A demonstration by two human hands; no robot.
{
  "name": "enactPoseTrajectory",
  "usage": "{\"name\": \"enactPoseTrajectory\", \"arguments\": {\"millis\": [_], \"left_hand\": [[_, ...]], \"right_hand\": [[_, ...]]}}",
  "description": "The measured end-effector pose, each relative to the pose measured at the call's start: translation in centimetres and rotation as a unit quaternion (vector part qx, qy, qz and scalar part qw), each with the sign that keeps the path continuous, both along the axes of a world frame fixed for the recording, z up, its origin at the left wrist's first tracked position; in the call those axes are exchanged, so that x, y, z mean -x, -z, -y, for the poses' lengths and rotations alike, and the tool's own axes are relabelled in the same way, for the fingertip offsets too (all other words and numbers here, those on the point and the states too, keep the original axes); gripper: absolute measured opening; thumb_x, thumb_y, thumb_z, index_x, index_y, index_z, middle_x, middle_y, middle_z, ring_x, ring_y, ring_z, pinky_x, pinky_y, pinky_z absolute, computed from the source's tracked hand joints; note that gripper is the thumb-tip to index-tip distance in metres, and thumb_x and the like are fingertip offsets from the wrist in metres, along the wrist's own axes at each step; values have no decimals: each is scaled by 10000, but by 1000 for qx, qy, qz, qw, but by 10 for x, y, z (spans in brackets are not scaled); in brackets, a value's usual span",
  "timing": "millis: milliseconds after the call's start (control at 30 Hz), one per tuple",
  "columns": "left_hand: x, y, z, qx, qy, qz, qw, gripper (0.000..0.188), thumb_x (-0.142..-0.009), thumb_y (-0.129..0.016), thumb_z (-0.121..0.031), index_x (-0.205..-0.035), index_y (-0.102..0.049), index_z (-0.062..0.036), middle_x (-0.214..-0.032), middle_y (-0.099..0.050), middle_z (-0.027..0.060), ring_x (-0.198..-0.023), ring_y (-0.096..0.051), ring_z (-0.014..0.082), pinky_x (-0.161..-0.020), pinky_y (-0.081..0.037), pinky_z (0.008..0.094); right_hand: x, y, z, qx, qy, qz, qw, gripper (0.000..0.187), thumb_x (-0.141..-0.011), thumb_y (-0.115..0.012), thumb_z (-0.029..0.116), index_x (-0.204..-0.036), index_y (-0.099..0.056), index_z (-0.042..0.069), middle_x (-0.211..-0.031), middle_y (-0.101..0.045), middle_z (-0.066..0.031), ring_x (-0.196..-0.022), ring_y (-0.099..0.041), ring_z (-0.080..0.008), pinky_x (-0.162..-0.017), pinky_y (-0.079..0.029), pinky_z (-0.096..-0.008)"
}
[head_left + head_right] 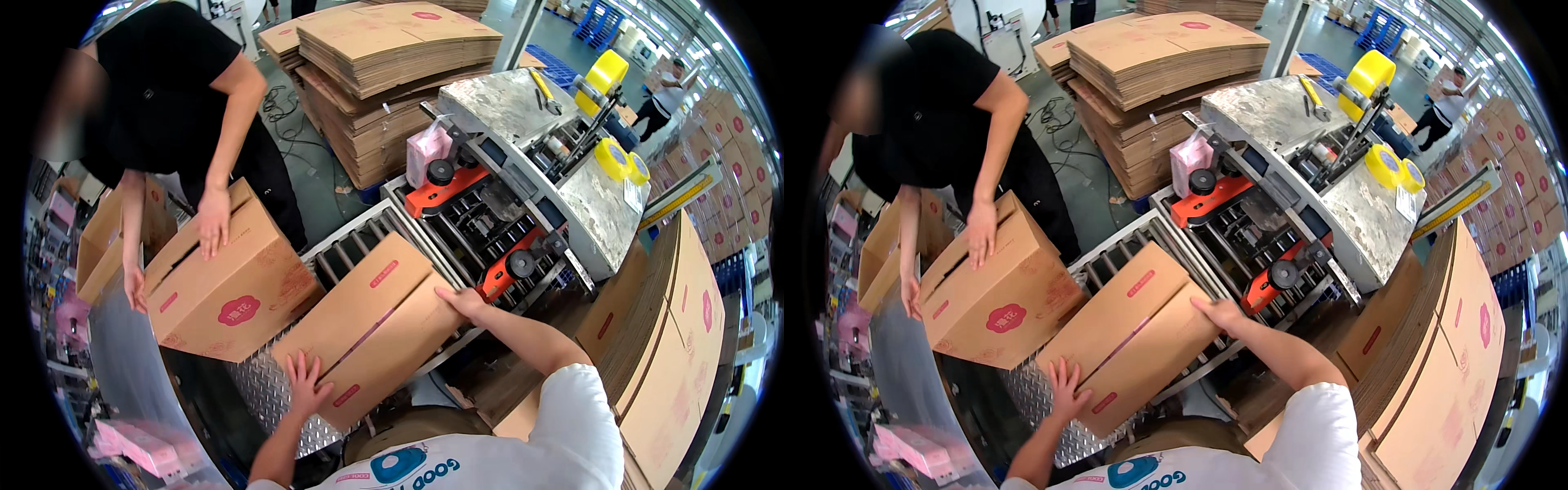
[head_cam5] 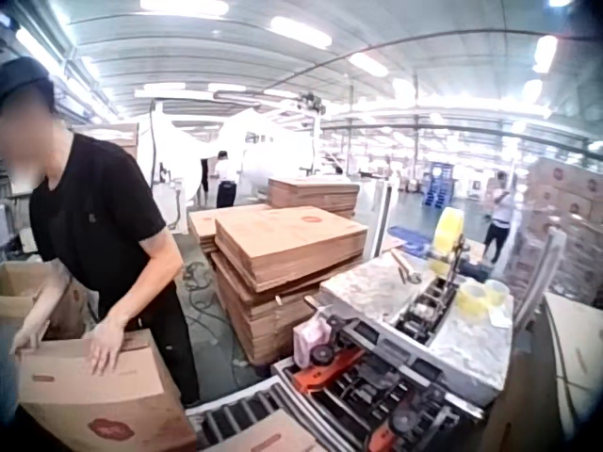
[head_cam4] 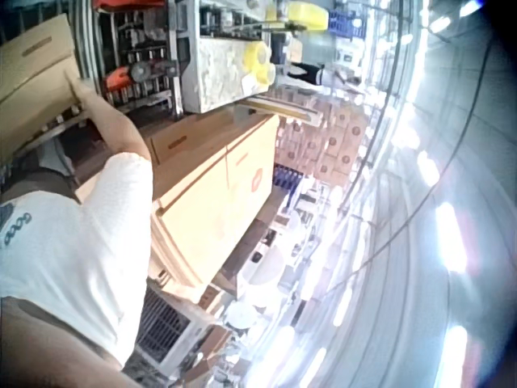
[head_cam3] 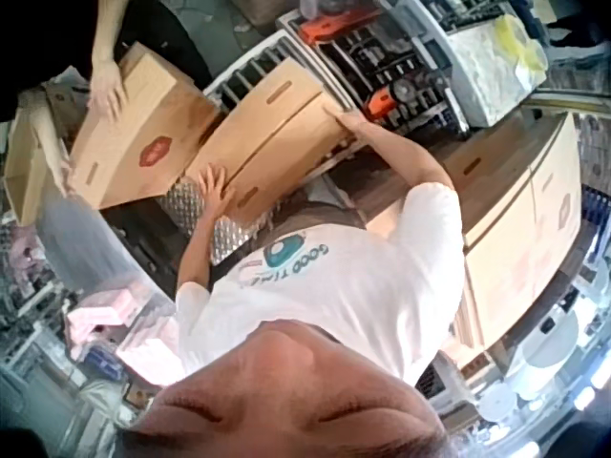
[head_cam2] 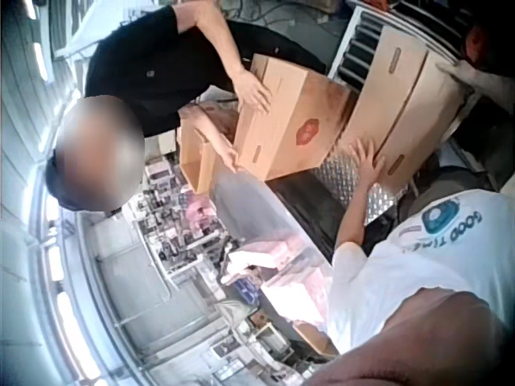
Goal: The person packs pink rectangular packages into cardboard boxes by hand and places the boxes onto a conveyor belt for sealing.
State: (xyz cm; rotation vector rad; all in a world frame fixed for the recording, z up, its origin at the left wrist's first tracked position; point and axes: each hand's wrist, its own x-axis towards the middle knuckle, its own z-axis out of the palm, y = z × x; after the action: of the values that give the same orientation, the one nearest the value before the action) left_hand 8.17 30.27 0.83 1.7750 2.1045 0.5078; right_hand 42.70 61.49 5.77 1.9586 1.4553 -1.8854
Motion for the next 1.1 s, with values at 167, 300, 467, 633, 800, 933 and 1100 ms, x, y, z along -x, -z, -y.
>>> {"name": "enactPoseTrajectory", "arguments": {"millis": [167, 300, 467, 633, 800, 933, 1100], "left_hand": [[-60, 14, -78, -68, -49, 1, 996, 621, -744, -681, -398, -1277, -523, -122, -1470, -243, 189, -1346, -118, 479, -1045, -222, 571], [-68, -9, -180, -87, -10, -7, 996, 604, -763, -663, -425, -1274, -528, -131, -1471, -267, 146, -1353, -161, 434, -1041, -241, 559], [-94, -17, -228, -45, 20, -45, 998, 676, -808, -600, -475, -1368, -403, -151, -1496, -204, 127, -1379, -119, 386, -1026, -172, 638], [-142, -56, -208, -128, 74, -10, 989, 755, -827, -571, -420, -1385, -286, 1, -1468, -221, 189, -1369, -162, 367, -1051, -93, 630], [-171, 14, -56, 99, 223, 263, 933, 542, -851, -584, -338, -1238, -470, 23, -1214, -531, 231, -1126, -506, 379, -948, -413, 401], [-87, 139, 80, 494, 185, 97, 844, 636, -780, -543, -579, -1078, -634, -25, -1073, -621, 232, -997, -607, 360, -846, -476, 414], [68, 177, 201, 458, -50, 33, 887, 496, -786, -552, -432, -1013, -650, -2, -1092, -604, 239, -1014, -587, 381, -878, -455, 442]], "right_hand": [[58, -36, -16, -558, -360, 142, 734, 758, -838, -517, 510, -1395, -292, 47, -1472, -246, -152, -1363, -217, -298, -1100, -157, -493], [54, 10, -40, -630, -330, 127, 691, 674, -870, -488, 443, -1381, -332, 33, -1461, -278, -166, -1368, -230, -304, -1114, -143, -485], [14, 25, -95, -637, -306, 130, 695, 650, -882, -442, 457, -1353, -380, 12, -1446, -313, -157, -1364, -238, -286, -1125, -137, -447], [8, -81, -67, -356, -427, 210, 804, 603, -871, -450, 502, -1305, -459, 83, -1303, -482, -178, -1220, -445, -316, -1024, -331, -420], [-86, -212, 36, -239, -543, 204, 779, 592, -846, -501, 534, -1256, -514, 107, -1194, -567, -170, -1111, -529, -343, -931, -423, -409], [-182, -301, 127, -393, -379, 352, 760, 652, -824, -552, 527, -1277, -484, 63, -1327, -478, -121, -1251, -408, -306, -1042, -300, -441], [-230, -298, 280, -413, -212, 361, 808, 883, -804, -441, 689, -1406, -293, 60, -1476, -255, -126, -1383, -184, -284, -1120, -132, -480]]}}
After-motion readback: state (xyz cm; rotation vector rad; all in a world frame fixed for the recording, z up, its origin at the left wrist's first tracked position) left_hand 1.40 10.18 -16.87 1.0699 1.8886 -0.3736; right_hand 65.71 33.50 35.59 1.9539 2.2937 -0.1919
